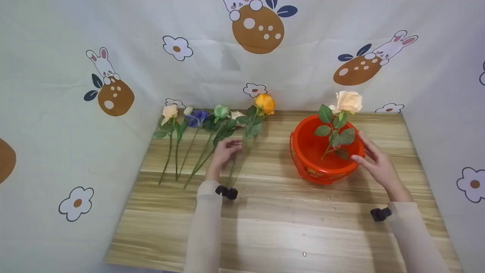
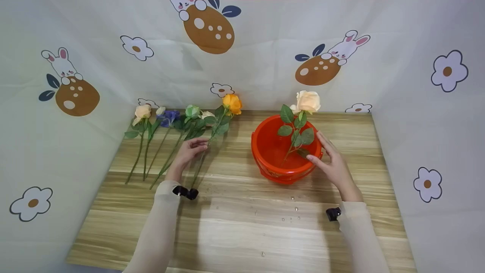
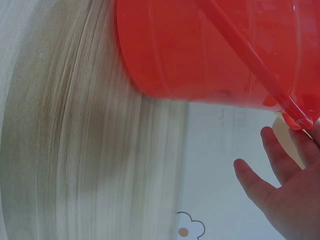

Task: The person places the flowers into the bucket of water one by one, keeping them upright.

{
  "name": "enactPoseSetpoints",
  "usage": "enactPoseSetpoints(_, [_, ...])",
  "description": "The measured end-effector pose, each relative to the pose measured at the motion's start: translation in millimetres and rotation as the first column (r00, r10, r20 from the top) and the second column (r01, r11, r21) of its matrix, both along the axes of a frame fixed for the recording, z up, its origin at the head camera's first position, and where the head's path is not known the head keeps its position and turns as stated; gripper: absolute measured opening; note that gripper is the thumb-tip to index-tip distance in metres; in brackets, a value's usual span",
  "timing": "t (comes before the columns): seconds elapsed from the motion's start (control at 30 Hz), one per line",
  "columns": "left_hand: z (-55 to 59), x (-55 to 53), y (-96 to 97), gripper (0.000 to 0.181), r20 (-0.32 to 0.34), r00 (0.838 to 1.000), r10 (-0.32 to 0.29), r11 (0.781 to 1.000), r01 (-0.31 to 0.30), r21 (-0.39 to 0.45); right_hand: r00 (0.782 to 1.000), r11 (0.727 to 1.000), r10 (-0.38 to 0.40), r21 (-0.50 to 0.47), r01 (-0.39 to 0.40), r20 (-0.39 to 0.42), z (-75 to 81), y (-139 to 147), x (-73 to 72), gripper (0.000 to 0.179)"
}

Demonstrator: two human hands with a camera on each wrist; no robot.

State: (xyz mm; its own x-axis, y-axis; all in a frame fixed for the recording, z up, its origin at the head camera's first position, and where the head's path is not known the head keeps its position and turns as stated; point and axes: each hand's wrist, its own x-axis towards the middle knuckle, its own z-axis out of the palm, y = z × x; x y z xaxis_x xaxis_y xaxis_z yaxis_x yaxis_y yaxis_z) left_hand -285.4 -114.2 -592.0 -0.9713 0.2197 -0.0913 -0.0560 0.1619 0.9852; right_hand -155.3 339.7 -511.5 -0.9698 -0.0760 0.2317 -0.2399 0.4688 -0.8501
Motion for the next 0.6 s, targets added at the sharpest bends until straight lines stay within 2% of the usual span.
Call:
enactPoseSetpoints(0.1, [2.5,0.4,-0.9,0.035,0.000,1.000,-0.007,1.000,0.007,0.031,1.000,1.000,0.000,0.003,0.000,0.005,-0.4,-0.2,0.0,0.065])
enactPoseSetpoints(0.17, [-3.7,-2.1,-0.7,0.035,-0.008,1.000,0.017,0.999,-0.016,0.050,1.000,1.000,0.000,0.004,0.000,0.006,-0.7,-0.1,0.1,0.065])
enactPoseSetpoints(0.23, [-3.4,-0.9,-0.2,0.034,-0.011,0.999,0.032,0.998,-0.032,0.061,1.000,1.000,-0.001,0.006,0.001,0.004,-1.0,-0.2,0.0,0.065])
enactPoseSetpoints(0.47, [4.8,1.5,-0.2,0.031,0.011,0.999,0.049,0.996,-0.050,0.076,1.000,1.000,-0.011,0.018,0.010,0.004,-0.3,0.0,0.2,0.065])
enactPoseSetpoints(0.6, [8.2,2.7,0.6,0.031,0.019,0.999,0.037,0.993,-0.039,0.110,1.000,1.000,-0.012,0.018,0.011,0.005,-0.2,0.0,0.1,0.065])
